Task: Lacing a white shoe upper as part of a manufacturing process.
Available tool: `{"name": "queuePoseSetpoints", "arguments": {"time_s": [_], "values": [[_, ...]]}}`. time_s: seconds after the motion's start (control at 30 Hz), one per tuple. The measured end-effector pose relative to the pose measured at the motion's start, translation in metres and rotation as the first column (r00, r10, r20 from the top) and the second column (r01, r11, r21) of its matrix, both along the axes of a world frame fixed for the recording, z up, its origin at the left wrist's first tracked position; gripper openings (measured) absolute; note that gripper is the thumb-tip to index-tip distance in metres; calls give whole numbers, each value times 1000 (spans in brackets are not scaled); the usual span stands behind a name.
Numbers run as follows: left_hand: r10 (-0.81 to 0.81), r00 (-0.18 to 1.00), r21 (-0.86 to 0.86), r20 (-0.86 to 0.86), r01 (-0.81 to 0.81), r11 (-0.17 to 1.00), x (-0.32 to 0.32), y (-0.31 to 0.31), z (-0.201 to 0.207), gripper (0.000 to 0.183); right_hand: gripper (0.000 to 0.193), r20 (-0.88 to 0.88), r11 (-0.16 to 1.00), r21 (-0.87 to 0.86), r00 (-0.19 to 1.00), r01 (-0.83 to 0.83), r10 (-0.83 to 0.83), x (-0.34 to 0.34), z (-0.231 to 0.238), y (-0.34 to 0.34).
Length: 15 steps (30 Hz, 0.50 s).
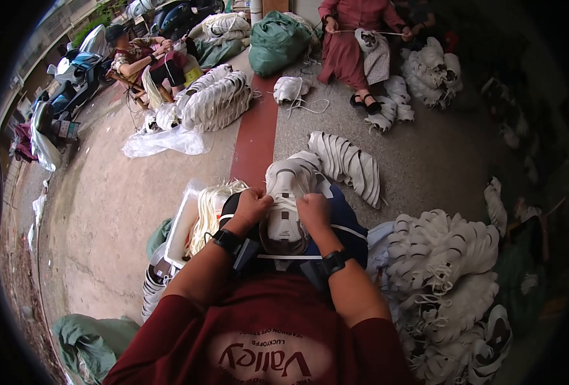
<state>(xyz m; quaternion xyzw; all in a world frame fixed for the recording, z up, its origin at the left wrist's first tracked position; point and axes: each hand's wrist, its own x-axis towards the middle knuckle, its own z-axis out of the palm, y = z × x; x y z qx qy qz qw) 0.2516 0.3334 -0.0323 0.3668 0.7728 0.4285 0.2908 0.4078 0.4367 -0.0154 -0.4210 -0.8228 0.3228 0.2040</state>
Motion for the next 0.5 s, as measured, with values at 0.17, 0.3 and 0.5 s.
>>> {"name": "queuePoseSetpoints", "arguments": {"time_s": [0.17, 0.3, 0.5], "values": [[22, 960, 83, -278, 1, 997, 13, -8, 7, 22, 23, -263, 909, -410, 964, -70, -44, 17, 2, 7], [108, 994, 239, 7, -106, 965, -9, -26, -6, 12, 10, -474, 622, -779, 717, -71, -512, 48, 11, 15], [87, 956, 280, 281, -169, 945, -35, -71, 1, 13, 9, -484, 678, -735, 713, -15, -508, 102, 14, 28]]}}
